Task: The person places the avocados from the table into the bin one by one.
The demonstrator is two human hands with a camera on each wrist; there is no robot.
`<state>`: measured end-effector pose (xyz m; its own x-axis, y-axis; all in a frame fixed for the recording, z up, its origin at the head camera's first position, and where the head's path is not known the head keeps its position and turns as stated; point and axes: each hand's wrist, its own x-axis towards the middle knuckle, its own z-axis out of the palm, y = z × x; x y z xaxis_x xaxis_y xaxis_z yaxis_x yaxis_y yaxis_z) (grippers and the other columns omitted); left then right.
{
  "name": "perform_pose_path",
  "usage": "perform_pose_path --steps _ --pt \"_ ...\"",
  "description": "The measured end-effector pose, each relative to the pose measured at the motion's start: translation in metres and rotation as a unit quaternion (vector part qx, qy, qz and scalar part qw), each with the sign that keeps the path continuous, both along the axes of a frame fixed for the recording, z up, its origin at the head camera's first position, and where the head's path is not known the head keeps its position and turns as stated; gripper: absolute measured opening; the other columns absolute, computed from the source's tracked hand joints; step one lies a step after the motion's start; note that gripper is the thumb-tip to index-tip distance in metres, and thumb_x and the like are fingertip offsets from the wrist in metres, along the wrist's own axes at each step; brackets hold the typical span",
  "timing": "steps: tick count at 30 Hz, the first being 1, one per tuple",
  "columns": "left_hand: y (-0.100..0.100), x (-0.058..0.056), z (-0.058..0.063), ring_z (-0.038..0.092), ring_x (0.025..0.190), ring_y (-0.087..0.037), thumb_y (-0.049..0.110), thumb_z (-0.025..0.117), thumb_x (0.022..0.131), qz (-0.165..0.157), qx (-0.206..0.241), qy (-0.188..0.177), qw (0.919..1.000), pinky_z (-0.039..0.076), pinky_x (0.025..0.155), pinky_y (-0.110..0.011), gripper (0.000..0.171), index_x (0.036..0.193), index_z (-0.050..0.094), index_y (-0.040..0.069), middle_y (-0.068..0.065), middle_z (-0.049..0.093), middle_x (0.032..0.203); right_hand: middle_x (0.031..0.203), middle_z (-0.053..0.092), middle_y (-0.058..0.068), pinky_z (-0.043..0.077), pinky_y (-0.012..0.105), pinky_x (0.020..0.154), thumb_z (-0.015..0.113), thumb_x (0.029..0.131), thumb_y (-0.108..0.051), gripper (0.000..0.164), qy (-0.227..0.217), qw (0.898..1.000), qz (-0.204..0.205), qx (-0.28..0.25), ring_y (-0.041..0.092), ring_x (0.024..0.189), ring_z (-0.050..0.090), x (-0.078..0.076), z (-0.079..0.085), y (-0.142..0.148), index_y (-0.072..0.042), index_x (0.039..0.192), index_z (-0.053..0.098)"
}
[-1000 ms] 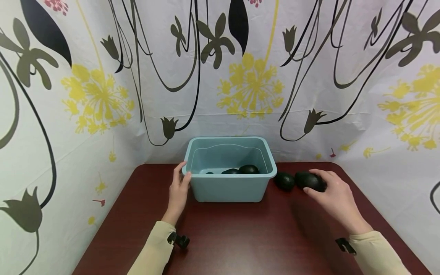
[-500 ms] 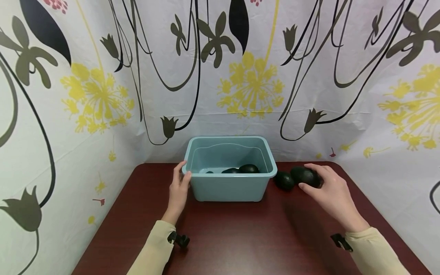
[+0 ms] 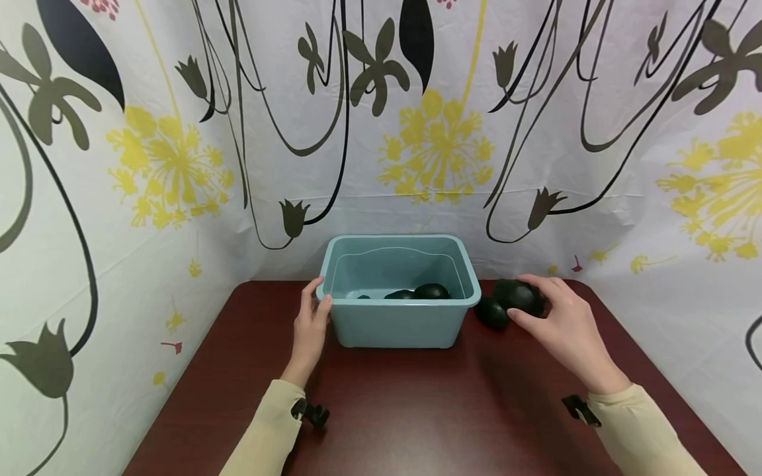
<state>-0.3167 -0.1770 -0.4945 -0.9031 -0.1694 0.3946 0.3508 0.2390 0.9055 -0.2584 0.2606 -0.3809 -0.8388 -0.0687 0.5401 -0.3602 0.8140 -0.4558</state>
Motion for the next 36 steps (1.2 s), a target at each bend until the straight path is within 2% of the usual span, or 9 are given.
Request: perform_pose_path --steps 7,11,16,27,36 --pt "0.0 0.001 0.0 0.058 0.117 -0.021 0.058 0.052 0.1 0.005 -0.008 -0.004 0.9999 0.051 0.092 -0.052 0.05 0.147 0.04 0.048 -0.003 0.054 0.14 0.115 0.059 -0.004 0.041 0.025 0.07 0.082 0.084 -0.037 0.055 0.015 1.0 0.009 -0.003 0.013 0.079 0.054 -0.002 0.004 -0.008 -0.027 0.134 0.063" --pt "0.001 0.002 0.001 0.058 0.12 -0.023 0.056 0.052 0.101 0.0 -0.011 -0.003 0.9999 0.051 0.093 -0.054 0.05 0.148 0.039 0.045 -0.01 0.052 0.144 0.116 0.059 -0.005 0.041 0.024 0.07 0.082 0.084 -0.038 0.055 0.016 1.0 0.015 -0.004 0.013 0.079 0.053 -0.003 0.007 -0.011 -0.025 0.135 0.063" --pt "0.001 0.001 0.003 0.057 0.126 -0.025 0.051 0.055 0.101 -0.003 -0.014 -0.009 0.9999 0.049 0.095 -0.055 0.052 0.149 0.038 0.04 -0.011 0.045 0.151 0.118 0.059 -0.005 0.041 0.024 0.07 0.082 0.085 -0.037 0.055 0.018 1.0 0.022 -0.007 0.013 0.08 0.053 -0.005 0.01 -0.015 -0.024 0.135 0.062" --pt "0.001 0.002 0.005 0.057 0.124 -0.021 0.052 0.058 0.099 0.003 -0.003 -0.025 0.9997 0.049 0.095 -0.055 0.051 0.146 0.039 0.047 -0.012 0.047 0.149 0.119 0.059 -0.005 0.042 0.027 0.071 0.083 0.084 -0.033 0.054 0.02 0.999 0.033 -0.004 0.013 0.082 0.053 -0.01 0.016 -0.025 -0.027 0.134 0.062" --pt "0.0 0.001 0.003 0.056 0.126 -0.021 0.061 0.057 0.096 0.004 -0.003 -0.023 0.9997 0.05 0.095 -0.054 0.057 0.147 0.039 0.045 -0.009 0.045 0.15 0.119 0.059 -0.004 0.044 0.03 0.071 0.083 0.084 -0.033 0.055 0.015 0.999 0.047 -0.002 0.013 0.083 0.054 -0.016 0.019 -0.034 -0.025 0.134 0.063"
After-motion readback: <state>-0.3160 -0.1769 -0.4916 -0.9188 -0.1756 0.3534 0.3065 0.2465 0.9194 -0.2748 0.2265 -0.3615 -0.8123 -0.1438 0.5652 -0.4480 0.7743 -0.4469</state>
